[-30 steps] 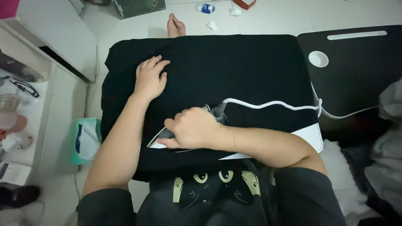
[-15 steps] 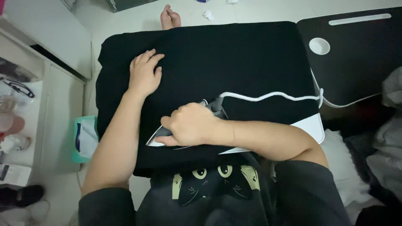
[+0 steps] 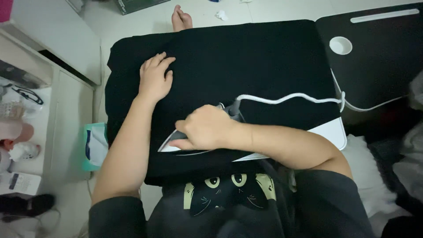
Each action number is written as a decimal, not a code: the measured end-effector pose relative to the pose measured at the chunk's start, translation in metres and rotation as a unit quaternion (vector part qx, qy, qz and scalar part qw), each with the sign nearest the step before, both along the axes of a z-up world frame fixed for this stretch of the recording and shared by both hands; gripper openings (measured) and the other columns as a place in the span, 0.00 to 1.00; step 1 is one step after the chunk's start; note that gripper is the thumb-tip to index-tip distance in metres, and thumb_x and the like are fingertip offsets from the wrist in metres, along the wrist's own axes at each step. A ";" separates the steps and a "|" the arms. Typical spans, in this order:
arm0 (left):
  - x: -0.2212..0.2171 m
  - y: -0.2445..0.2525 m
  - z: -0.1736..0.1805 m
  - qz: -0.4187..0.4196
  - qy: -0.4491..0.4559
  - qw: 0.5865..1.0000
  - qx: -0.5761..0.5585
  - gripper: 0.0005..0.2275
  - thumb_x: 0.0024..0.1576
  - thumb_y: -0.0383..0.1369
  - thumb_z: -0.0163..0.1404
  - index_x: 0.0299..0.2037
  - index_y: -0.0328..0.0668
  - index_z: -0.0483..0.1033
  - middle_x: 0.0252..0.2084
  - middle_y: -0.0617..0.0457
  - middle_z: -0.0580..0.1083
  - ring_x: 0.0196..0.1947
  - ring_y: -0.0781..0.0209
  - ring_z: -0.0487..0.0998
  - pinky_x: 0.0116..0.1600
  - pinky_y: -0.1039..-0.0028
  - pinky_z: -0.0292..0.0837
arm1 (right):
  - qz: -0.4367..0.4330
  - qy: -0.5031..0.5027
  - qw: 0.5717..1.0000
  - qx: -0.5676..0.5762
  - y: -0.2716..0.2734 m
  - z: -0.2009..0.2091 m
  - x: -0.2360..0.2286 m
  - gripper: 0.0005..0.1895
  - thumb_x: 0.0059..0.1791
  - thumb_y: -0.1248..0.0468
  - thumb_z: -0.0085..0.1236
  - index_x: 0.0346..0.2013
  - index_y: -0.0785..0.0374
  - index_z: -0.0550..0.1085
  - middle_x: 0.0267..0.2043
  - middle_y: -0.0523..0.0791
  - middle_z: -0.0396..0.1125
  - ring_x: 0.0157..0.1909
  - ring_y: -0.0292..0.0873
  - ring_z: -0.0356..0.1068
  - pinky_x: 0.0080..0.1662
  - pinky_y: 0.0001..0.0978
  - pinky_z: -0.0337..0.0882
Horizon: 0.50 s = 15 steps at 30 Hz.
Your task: Ironing a black garment on a flat surface using a handheld iron
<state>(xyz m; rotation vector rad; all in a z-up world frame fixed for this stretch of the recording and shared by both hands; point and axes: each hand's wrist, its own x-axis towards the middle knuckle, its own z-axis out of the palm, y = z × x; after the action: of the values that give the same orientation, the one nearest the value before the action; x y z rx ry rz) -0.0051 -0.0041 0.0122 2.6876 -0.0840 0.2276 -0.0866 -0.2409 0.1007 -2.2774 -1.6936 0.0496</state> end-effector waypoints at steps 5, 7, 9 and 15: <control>-0.002 -0.006 0.006 0.006 0.009 1.000 -0.007 0.18 0.64 0.28 0.43 0.65 0.47 0.69 0.69 0.42 0.60 0.71 0.43 0.54 0.71 0.42 0.39 | 0.019 0.032 0.999 -0.035 -0.009 0.002 0.008 0.25 0.49 0.39 0.44 0.25 0.56 0.72 0.19 0.50 0.71 0.26 0.57 0.74 0.32 0.46 0.73; -0.001 -0.005 0.008 -0.001 0.020 1.000 0.001 0.18 0.64 0.27 0.44 0.65 0.45 0.68 0.69 0.40 0.60 0.71 0.40 0.55 0.70 0.41 0.41 | -0.019 0.020 0.999 -0.040 -0.006 0.007 0.010 0.28 0.50 0.38 0.40 0.27 0.57 0.74 0.20 0.52 0.71 0.27 0.58 0.75 0.32 0.47 0.72; 0.003 -0.002 -0.003 0.001 0.010 1.000 0.005 0.18 0.64 0.28 0.44 0.65 0.47 0.69 0.69 0.42 0.61 0.71 0.42 0.55 0.70 0.42 0.41 | -0.043 0.011 0.999 -0.025 -0.003 0.006 0.010 0.28 0.51 0.39 0.39 0.28 0.58 0.74 0.21 0.52 0.71 0.27 0.58 0.75 0.32 0.46 0.73; 0.000 -0.003 -0.002 0.009 -0.007 1.000 0.011 0.18 0.64 0.29 0.45 0.64 0.49 0.69 0.68 0.44 0.62 0.71 0.43 0.55 0.70 0.43 0.41 | -0.030 0.037 0.998 -0.046 -0.007 0.016 0.007 0.27 0.51 0.40 0.41 0.28 0.59 0.74 0.21 0.52 0.71 0.27 0.58 0.75 0.33 0.46 0.73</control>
<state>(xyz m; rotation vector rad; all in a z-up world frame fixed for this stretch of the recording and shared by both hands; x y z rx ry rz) -0.0051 -0.0067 0.0103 2.7097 -0.0663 0.2524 -0.0801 -0.2477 0.1165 -2.3607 -1.6160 0.1992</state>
